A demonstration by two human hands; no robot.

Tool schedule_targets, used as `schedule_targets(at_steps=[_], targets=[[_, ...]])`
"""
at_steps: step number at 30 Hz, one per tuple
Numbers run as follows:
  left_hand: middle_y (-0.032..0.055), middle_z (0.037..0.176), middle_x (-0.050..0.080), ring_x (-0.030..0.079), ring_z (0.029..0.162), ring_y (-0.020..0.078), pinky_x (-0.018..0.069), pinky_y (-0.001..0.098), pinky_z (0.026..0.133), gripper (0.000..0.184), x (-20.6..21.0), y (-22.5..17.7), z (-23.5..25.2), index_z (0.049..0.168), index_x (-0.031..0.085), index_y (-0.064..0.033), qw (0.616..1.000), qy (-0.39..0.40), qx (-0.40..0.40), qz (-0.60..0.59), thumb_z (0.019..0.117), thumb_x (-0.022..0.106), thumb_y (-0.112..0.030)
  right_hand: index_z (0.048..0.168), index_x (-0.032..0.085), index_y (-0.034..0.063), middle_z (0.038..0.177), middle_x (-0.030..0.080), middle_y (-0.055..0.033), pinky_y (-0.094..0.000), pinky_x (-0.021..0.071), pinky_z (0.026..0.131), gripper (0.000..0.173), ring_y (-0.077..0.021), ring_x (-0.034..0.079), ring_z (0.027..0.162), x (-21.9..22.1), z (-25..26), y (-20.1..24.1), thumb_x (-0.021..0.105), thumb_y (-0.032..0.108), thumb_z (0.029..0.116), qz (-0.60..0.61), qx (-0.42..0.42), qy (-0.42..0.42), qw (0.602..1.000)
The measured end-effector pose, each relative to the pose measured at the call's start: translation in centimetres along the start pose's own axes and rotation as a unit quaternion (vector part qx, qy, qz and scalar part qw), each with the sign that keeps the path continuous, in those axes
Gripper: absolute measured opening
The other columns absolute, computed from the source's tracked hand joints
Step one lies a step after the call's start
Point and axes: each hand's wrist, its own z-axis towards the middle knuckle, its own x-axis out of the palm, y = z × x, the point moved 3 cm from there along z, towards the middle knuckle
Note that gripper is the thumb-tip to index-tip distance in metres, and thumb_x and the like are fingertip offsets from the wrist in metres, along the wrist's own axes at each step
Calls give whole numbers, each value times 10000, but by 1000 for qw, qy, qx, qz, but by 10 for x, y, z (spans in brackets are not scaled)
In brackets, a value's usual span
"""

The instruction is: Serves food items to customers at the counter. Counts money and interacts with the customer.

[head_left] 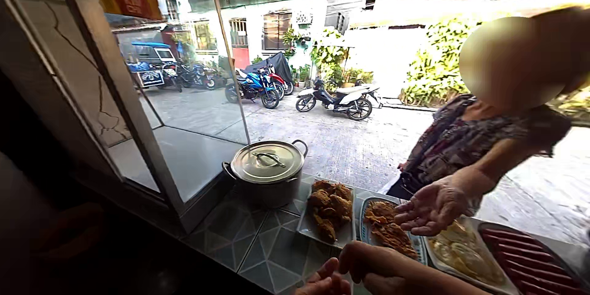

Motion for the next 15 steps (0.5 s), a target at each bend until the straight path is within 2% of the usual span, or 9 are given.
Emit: schedule_targets(at_steps=[1, 2, 3, 5, 8, 11, 15], targets=[[68, 965, 740, 739, 860, 158, 608, 293, 823, 301, 1, 1, 1, 1199, 573, -36, 999, 2, -6, 31, 1068, 303, -10, 1276, 576, -26, 988, 616, -108, -320, 478, 698, 304, -140, 568, 783, -2, -3, -4, 438, 2, 1006, 22, 13, -3, 1000], [77, 1040, 747, 743, 943, 182, 600, 334, 893, 312, 2, 2, 2, 1227, 576, -26, 998, 14, -17, 59, 1089, 297, -49, 1261, 585, -18, 967, 615, -87, -298, 480, 703, 266, -116, 570, 778, -3, -6, -8, 488, 37, 1019, 44, 22, -7, 999], [74, 1064, 746, 739, 978, 189, 595, 350, 920, 368, 2, 3, 3, 1213, 602, -27, 996, 26, -34, 77, 1120, 266, -141, 1218, 612, -5, 923, 616, -59, -275, 485, 698, 226, -90, 569, 755, -3, -8, -14, 557, 105, 1028, 59, 27, -15, 998], [84, 1091, 750, 732, 1021, 213, 588, 384, 939, 569, -2, 4, 9, 1178, 656, -35, 992, 50, -73, 91, 1129, 167, -322, 1118, 684, -3, 841, 632, -48, -279, 471, 671, 223, -84, 552, 698, -2, -11, -24, 637, 188, 1013, 43, 36, -40, 998], [132, 1210, 716, 700, 1112, 270, 558, 441, 983, 725, -10, 7, 19, 1307, 610, -40, 984, 106, -122, 76, 1092, 65, -467, 1022, 757, 11, 737, 652, -71, -356, 465, 633, 224, -137, 552, 631, 3, -16, -39, 718, 221, 952, -25, 46, -102, 993], [148, 1245, 708, 688, 1153, 294, 546, 467, 1001, 761, -7, 9, 25, 1358, 573, -45, 981, 111, -145, 66, 1075, 49, -519, 1020, 769, 15, 739, 665, -85, -372, 470, 641, 221, -149, 563, 634, 5, -20, -47, 740, 214, 929, -23, 57, -114, 992], [136, 1245, 714, 686, 1159, 287, 546, 458, 996, 747, -3, 16, 33, 1349, 583, -54, 979, 110, -160, 62, 1077, 53, -505, 963, 753, -13, 741, 677, -104, -373, 487, 647, 248, -161, 593, 644, 5, -26, -54, 759, 230, 914, -13, 42, -136, 990]])
